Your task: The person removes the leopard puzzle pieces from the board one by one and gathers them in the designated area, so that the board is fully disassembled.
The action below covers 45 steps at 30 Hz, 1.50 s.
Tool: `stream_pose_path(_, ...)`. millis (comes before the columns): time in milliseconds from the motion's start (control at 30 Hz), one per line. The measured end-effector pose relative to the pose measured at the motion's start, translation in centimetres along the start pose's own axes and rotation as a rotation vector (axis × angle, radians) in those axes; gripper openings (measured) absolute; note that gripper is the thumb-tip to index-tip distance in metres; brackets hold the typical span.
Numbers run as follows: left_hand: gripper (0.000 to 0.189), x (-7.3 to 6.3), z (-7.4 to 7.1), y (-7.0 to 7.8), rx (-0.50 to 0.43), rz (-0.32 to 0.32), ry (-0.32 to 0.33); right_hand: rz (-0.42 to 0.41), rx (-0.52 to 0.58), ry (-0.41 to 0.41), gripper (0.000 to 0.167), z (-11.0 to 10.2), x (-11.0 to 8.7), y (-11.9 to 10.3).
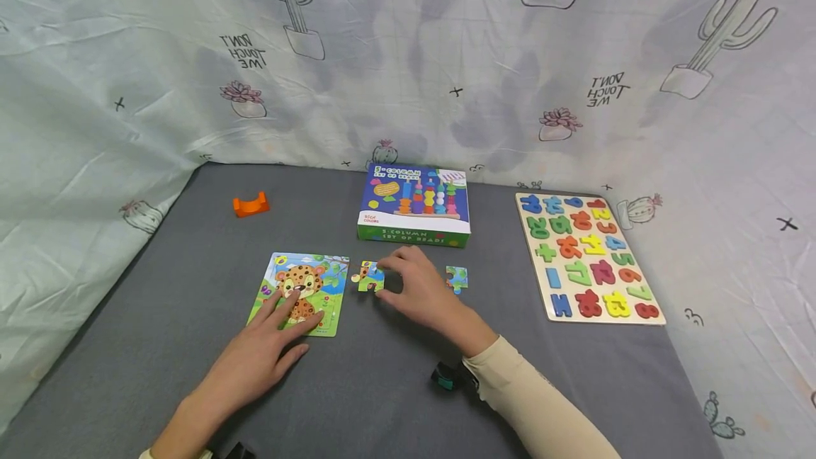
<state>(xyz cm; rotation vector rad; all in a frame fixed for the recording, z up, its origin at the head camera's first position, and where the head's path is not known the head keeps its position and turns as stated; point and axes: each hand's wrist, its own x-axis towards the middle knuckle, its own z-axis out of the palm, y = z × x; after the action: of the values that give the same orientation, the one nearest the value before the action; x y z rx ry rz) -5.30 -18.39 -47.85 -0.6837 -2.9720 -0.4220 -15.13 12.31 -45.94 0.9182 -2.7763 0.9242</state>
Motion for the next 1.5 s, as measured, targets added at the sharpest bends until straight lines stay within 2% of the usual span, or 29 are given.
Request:
stream_pose_path(233,0.048,-0.1,0.2,-0.2,-0.006,0.004,0.012,0.013,0.005,0.021,0.044,-1.3,-1.7,0.8)
stream_pose_path(467,0.048,-0.1,0.0,0.0,-0.017,-0.009,0.007,0.051,-0.007,0.082,0.046,-2.8,-3.5,1.5)
stream_pose_path(633,0.048,-0.1,0.0,0.0,-0.024,-0.008,0.010,0.080,-0.011,0.095,0.045,-3.6,-4.8,2.0)
stream_pose_path(1200,0.047,0.0,0.3,-0.2,-0.034,-0.006,0.033,0.148,-0.084,0.129,0.044,-4.9,-9.9,4.6)
stream_pose_path(1500,0.048,0.0,0.3,-0.3,-0.034,-0.006,0.022,0.200,-0.083,0.106,0.045,-4.8,-11.3,5.2)
